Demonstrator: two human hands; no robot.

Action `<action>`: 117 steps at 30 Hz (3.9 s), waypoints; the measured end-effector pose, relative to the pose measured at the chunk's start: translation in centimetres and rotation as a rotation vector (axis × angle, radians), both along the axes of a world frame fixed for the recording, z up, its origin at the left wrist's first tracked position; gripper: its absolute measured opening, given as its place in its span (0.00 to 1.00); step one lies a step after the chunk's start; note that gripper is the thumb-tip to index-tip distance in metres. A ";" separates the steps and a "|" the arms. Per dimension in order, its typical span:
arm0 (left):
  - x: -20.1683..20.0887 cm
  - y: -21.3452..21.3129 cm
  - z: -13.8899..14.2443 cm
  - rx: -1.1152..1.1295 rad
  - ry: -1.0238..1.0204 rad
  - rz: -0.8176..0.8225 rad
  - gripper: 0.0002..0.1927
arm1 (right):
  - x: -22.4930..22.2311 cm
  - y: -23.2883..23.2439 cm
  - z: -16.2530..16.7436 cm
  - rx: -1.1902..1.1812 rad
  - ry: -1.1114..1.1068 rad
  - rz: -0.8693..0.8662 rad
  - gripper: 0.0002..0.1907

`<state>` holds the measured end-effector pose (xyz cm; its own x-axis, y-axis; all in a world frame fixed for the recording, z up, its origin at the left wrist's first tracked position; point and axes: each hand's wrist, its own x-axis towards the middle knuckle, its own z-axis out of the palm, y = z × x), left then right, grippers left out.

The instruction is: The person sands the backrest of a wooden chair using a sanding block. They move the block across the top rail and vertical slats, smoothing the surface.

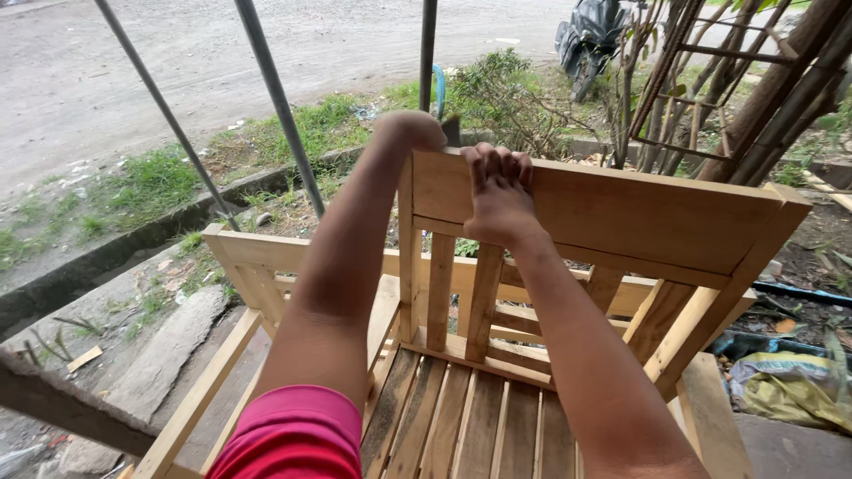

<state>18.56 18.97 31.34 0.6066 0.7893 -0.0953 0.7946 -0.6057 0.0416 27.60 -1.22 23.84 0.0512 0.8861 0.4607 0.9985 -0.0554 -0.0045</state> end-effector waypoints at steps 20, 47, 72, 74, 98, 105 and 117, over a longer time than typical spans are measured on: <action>-2.4 2.5 0.2 0.010 0.070 -0.134 0.26 | 0.2 -0.1 0.3 -0.021 -0.033 -0.032 0.57; -2.3 3.0 -0.7 -0.046 -0.079 -0.131 0.26 | -0.5 -0.4 0.3 0.051 -0.036 0.031 0.55; -5.1 -4.6 -2.4 0.155 -0.352 0.125 0.27 | -0.6 0.0 0.3 0.017 0.024 -0.004 0.54; -5.4 -4.9 -2.8 0.162 -0.374 0.119 0.26 | -0.4 0.2 0.2 0.042 0.020 0.000 0.54; -4.2 -3.4 -4.4 0.270 -0.608 0.111 0.25 | 8.4 -7.8 0.7 -0.054 -0.149 -0.308 0.48; 6.6 -11.5 -6.7 0.447 -0.366 -0.158 0.20 | 13.5 -8.2 -2.1 0.083 -0.257 -0.533 0.55; 2.2 -10.1 -1.2 0.015 -0.366 -0.017 0.20 | 15.5 -12.3 -1.4 -0.002 -0.159 -0.572 0.58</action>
